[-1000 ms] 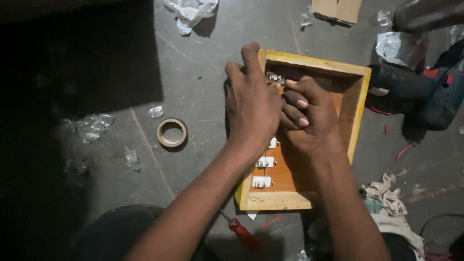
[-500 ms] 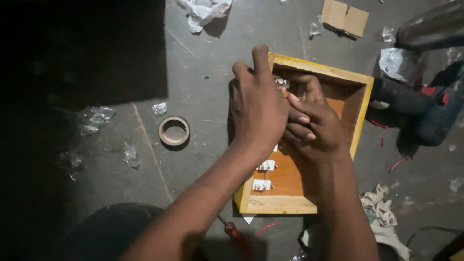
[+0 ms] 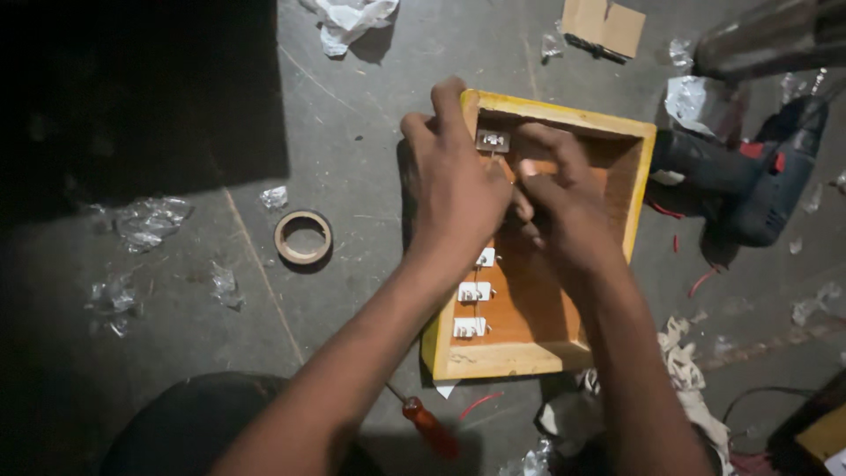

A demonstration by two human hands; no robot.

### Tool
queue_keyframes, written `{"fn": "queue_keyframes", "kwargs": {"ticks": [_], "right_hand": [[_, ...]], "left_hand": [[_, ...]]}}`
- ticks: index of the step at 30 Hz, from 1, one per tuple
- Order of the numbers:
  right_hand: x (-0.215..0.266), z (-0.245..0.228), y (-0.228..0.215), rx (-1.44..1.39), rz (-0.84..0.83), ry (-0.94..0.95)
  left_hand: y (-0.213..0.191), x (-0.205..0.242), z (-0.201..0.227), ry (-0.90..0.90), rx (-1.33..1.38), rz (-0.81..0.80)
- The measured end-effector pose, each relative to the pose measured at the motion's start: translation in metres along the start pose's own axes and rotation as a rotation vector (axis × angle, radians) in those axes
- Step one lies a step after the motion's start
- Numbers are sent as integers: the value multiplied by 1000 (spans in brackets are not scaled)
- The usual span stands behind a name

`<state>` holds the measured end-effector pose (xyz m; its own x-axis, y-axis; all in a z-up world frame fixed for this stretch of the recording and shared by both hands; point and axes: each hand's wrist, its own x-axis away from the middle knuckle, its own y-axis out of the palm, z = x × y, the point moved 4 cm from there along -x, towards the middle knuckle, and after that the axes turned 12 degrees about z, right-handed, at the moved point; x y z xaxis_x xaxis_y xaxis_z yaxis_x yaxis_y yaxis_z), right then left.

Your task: The person assembles small white electrical components inside a wooden box, connecting wires and securing them with a screwdriver. They use pliers to adjust connections and place a cardboard cover over the box.

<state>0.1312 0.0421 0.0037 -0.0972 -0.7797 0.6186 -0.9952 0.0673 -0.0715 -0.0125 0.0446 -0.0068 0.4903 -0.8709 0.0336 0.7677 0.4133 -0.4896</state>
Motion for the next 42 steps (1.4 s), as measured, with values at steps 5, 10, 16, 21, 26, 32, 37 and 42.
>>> {"fn": "queue_keyframes", "kwargs": {"ticks": [5,10,16,21,26,32,37,42], "right_hand": [[72,-17,-23,324,205,-156],[110,7,-13,784,205,-209],[100,23,-10,1118,-125,-385],[78,16,-17,612,144,-178],[4,-34,-2,397,328,-368],[-4,-35,11,377,408,-417],[-17,-22,28,237,443,-325],[-33,5,27,72,627,-253]], "left_hand": [[-2,-4,-2,26,-17,-38],[-4,-6,0,31,-35,-58],[2,-5,-7,58,2,-54],[10,-2,-9,67,27,-5],[6,-8,-2,-79,8,-99],[5,-8,1,-94,20,-76],[5,-9,1,-76,36,-80],[1,-8,-2,-68,91,-56]]}}
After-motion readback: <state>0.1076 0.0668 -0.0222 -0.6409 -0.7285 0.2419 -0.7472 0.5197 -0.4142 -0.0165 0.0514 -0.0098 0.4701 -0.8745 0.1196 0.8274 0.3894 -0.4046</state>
